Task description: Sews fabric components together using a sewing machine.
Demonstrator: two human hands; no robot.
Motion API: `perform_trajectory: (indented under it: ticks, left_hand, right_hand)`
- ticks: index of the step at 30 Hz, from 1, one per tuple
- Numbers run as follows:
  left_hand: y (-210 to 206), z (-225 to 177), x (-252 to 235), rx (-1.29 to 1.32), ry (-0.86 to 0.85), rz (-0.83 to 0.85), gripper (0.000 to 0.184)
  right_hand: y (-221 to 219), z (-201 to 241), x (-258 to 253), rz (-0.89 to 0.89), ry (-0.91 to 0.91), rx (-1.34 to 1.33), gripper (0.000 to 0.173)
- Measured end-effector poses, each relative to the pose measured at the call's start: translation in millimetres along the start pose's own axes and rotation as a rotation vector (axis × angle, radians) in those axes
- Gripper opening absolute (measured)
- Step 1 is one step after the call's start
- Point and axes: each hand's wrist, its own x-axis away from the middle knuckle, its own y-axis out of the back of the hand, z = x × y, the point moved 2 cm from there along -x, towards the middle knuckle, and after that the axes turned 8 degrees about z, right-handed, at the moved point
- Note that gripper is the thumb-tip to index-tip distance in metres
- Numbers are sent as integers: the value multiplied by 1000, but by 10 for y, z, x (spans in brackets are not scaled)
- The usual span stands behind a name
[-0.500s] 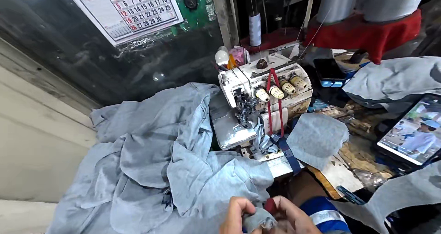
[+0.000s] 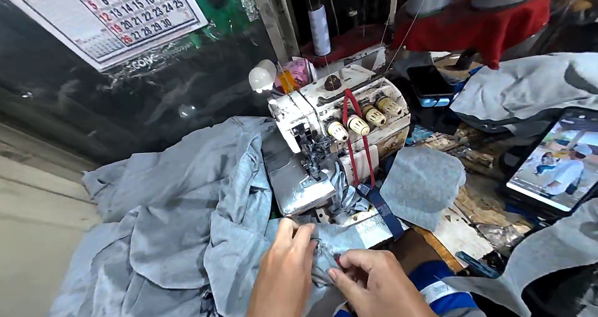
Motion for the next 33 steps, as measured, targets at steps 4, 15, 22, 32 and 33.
perform_trajectory:
  ticks: [4, 15, 22, 32, 33]
  left_hand:
    - [-7, 60, 95, 90, -58, -103, 16]
    - [182, 71, 163, 189, -84, -210, 22]
    - [448, -95, 124, 154, -79, -158, 29]
    - [286, 323, -59, 332, 33, 70, 29]
    - [420, 323, -135, 401, -14, 81, 28]
  right_hand:
    - [23, 77, 30, -77, 42, 55, 19]
    - [52, 191, -122, -166, 146, 58, 29]
    - [215, 306, -200, 49, 52, 21, 23]
    - [348, 269, -263, 153, 4, -68, 27]
    - [417, 342, -294, 134, 26, -104, 27]
